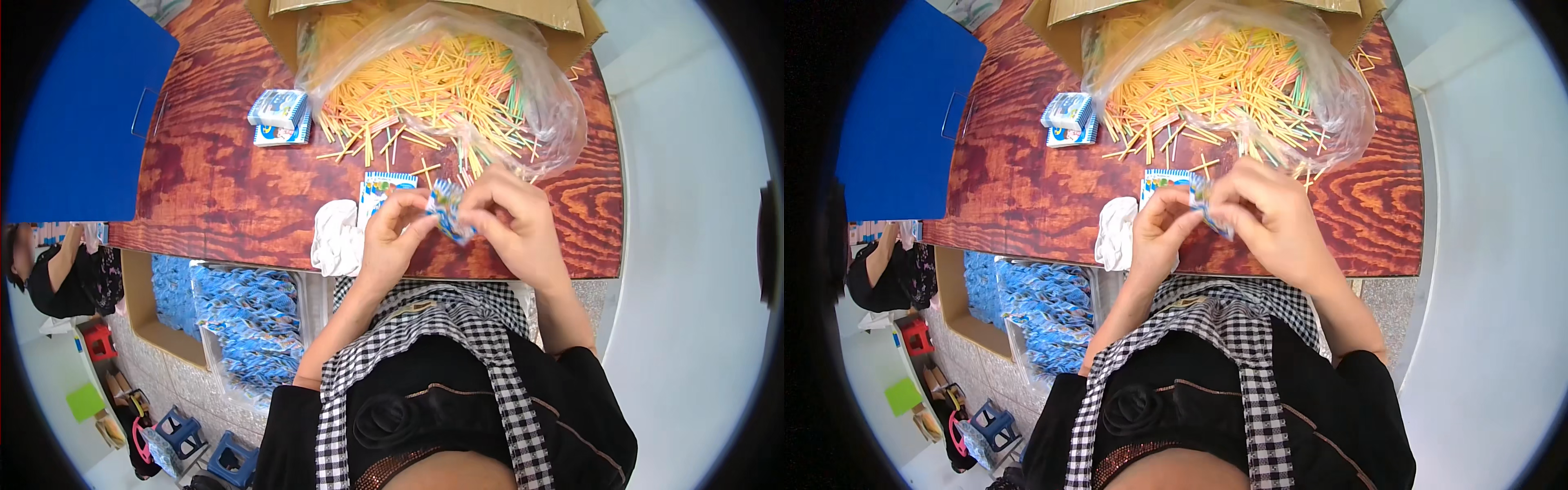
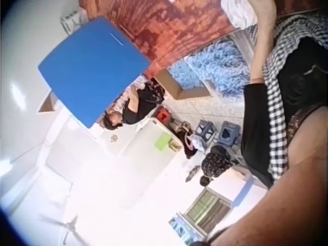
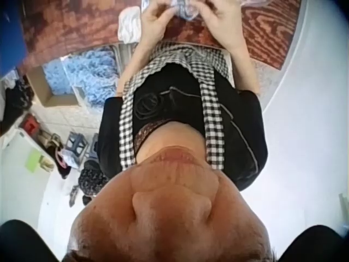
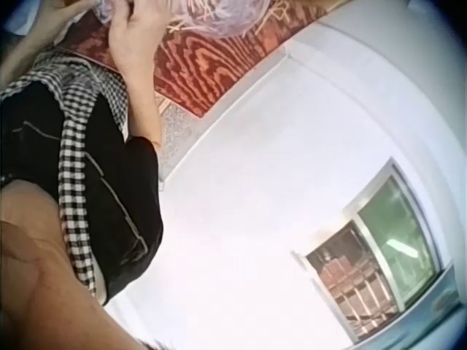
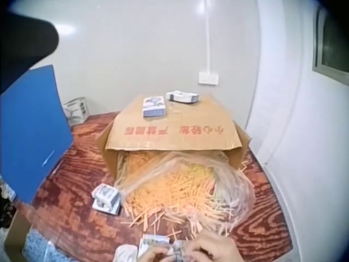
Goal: Placing small yellow sticks into individual plastic packets.
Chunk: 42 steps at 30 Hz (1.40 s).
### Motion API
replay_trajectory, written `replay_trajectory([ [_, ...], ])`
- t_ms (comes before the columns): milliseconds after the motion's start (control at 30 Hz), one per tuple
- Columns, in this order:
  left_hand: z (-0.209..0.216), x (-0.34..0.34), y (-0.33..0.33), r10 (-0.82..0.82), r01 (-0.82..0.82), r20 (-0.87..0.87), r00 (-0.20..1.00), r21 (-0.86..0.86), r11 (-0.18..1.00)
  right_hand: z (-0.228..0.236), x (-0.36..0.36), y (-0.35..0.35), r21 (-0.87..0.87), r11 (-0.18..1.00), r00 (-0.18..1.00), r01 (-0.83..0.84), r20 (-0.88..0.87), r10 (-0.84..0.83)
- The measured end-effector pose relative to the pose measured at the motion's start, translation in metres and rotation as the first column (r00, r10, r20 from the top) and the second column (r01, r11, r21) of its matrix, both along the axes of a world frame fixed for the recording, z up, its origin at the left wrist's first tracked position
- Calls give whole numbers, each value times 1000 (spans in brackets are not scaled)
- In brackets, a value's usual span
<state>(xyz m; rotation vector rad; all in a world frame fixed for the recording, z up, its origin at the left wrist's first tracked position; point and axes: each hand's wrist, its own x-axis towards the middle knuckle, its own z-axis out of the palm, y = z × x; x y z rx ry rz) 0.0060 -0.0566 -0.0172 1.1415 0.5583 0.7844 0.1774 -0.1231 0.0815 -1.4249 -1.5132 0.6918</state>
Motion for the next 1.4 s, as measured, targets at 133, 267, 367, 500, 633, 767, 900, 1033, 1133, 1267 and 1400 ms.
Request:
replay_trajectory([
  [133,14,-5,-1,-114,119,-58,992,81,990,-1,7,2,-119,988,978,100,-169,-120],
  [267,14,-13,3,-62,83,-172,983,116,990,-6,4,0,92,995,990,34,132,-46],
  [367,16,-9,13,34,-6,-142,989,194,981,-6,0,11,105,994,970,40,234,-63],
  [500,21,-9,19,78,-68,-46,996,196,978,-6,-16,22,122,992,991,12,130,-28],
  [633,22,-17,21,50,-44,41,998,-127,991,-17,-26,31,120,991,993,56,98,-68],
  [767,23,-18,24,318,-294,-51,947,259,920,-24,-44,38,-77,993,993,90,-67,-95],
  [900,21,-19,23,353,-251,-56,934,598,761,-11,-36,38,-147,989,999,27,28,-23],
  [1033,35,-28,19,214,-180,-38,976,410,894,-5,7,33,-81,994,989,-78,-134,67],
  [1133,21,-53,70,447,-202,-224,866,662,722,-23,25,40,-98,988,982,123,157,-107],
  [1267,39,-104,190,563,258,-488,667,860,440,-11,12,34,-118,993,995,27,-92,-38],
  [1400,35,-95,248,570,811,-790,226,477,338,-11,0,38,-152,988,1000,0,-12,-2],
])
